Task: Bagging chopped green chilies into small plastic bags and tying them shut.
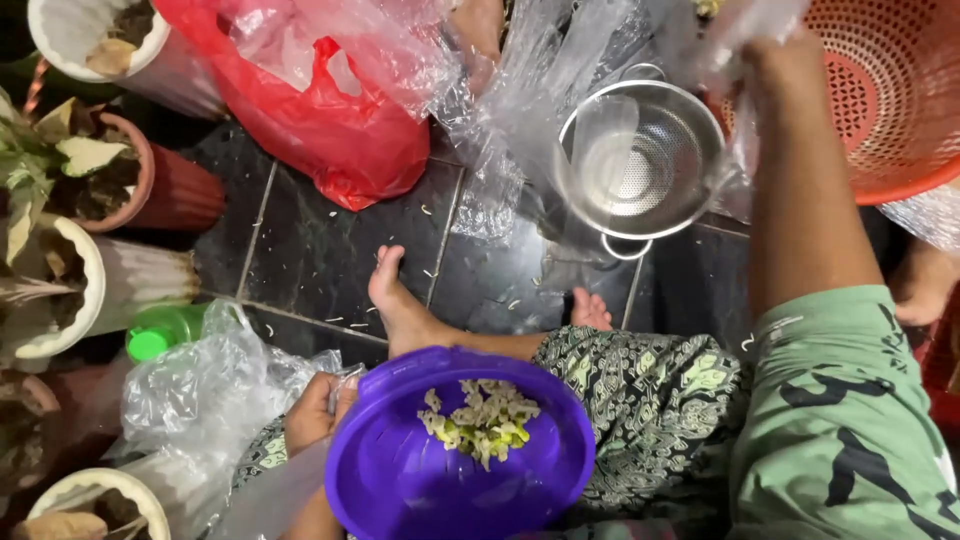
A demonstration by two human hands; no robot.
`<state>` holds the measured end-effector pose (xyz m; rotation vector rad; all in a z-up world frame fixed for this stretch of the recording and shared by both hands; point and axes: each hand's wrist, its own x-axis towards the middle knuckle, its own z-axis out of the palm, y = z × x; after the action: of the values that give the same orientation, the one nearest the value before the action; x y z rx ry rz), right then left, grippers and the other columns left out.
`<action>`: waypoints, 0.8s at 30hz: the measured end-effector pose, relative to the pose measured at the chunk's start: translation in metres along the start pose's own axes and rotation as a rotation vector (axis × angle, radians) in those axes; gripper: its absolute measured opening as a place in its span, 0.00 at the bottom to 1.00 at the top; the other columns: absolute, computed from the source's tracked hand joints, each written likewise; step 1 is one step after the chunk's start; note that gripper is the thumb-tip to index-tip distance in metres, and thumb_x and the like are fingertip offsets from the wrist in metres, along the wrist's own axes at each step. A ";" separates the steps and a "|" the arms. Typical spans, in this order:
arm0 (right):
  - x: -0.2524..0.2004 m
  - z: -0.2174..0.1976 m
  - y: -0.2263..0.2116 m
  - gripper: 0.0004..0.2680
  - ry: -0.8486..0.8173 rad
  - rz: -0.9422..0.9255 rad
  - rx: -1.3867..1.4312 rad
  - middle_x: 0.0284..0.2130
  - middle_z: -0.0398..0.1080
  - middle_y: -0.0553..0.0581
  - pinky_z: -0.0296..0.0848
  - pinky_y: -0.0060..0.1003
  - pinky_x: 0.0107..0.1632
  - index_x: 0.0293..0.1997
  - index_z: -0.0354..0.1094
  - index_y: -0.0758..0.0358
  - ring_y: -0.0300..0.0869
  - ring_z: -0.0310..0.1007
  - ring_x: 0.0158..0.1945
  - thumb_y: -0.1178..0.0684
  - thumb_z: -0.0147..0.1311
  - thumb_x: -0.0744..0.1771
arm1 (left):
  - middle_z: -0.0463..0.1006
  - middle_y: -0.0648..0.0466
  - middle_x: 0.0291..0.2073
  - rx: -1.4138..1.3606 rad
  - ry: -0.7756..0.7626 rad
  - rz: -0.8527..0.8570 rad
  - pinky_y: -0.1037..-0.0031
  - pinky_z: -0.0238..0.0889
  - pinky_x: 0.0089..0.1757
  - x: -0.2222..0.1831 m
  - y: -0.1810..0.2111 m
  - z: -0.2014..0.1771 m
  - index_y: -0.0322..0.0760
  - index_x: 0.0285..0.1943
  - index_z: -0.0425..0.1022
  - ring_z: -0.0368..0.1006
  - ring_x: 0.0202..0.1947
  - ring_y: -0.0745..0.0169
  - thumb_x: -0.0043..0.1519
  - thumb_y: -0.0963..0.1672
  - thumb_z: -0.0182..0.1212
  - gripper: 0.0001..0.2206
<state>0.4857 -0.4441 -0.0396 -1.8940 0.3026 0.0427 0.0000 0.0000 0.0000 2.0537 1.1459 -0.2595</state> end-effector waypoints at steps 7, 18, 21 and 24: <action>-0.053 0.114 -0.055 0.10 -0.225 0.115 0.281 0.34 0.78 0.54 0.71 0.35 0.20 0.48 0.72 0.55 0.42 0.75 0.24 0.50 0.64 0.64 | 0.65 0.59 0.18 -0.168 -0.047 0.143 0.72 0.54 0.29 0.012 -0.021 0.003 0.42 0.25 0.66 0.61 0.24 0.67 0.67 0.53 0.57 0.20; -0.188 0.090 -0.076 0.37 -0.481 -0.029 -0.610 0.67 0.59 0.67 0.56 0.59 0.69 0.76 0.50 0.61 0.60 0.58 0.70 0.28 0.56 0.63 | 0.70 0.58 0.21 -0.540 -0.084 0.297 0.80 0.61 0.36 0.077 -0.110 0.047 0.39 0.32 0.72 0.63 0.27 0.72 0.57 0.38 0.68 0.07; -0.216 0.107 -0.060 0.39 -0.422 -0.295 -0.945 0.61 0.69 0.72 0.62 0.63 0.63 0.76 0.53 0.62 0.65 0.64 0.66 0.25 0.58 0.63 | 0.72 0.54 0.16 -0.566 0.024 0.328 0.77 0.66 0.36 0.081 -0.109 0.057 0.41 0.34 0.78 0.66 0.22 0.70 0.64 0.42 0.66 0.05; -0.214 0.143 -0.033 0.40 -0.332 -0.483 -1.200 0.59 0.68 0.69 0.67 0.58 0.58 0.78 0.50 0.53 0.62 0.66 0.64 0.25 0.62 0.61 | 0.72 0.55 0.15 -0.556 0.040 0.393 0.77 0.66 0.36 0.085 -0.119 0.068 0.42 0.33 0.77 0.66 0.21 0.69 0.64 0.41 0.63 0.06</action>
<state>0.3033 -0.2606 -0.0193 -3.0310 -0.5508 0.2537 -0.0343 0.0443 -0.1514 1.7315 0.7055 0.2685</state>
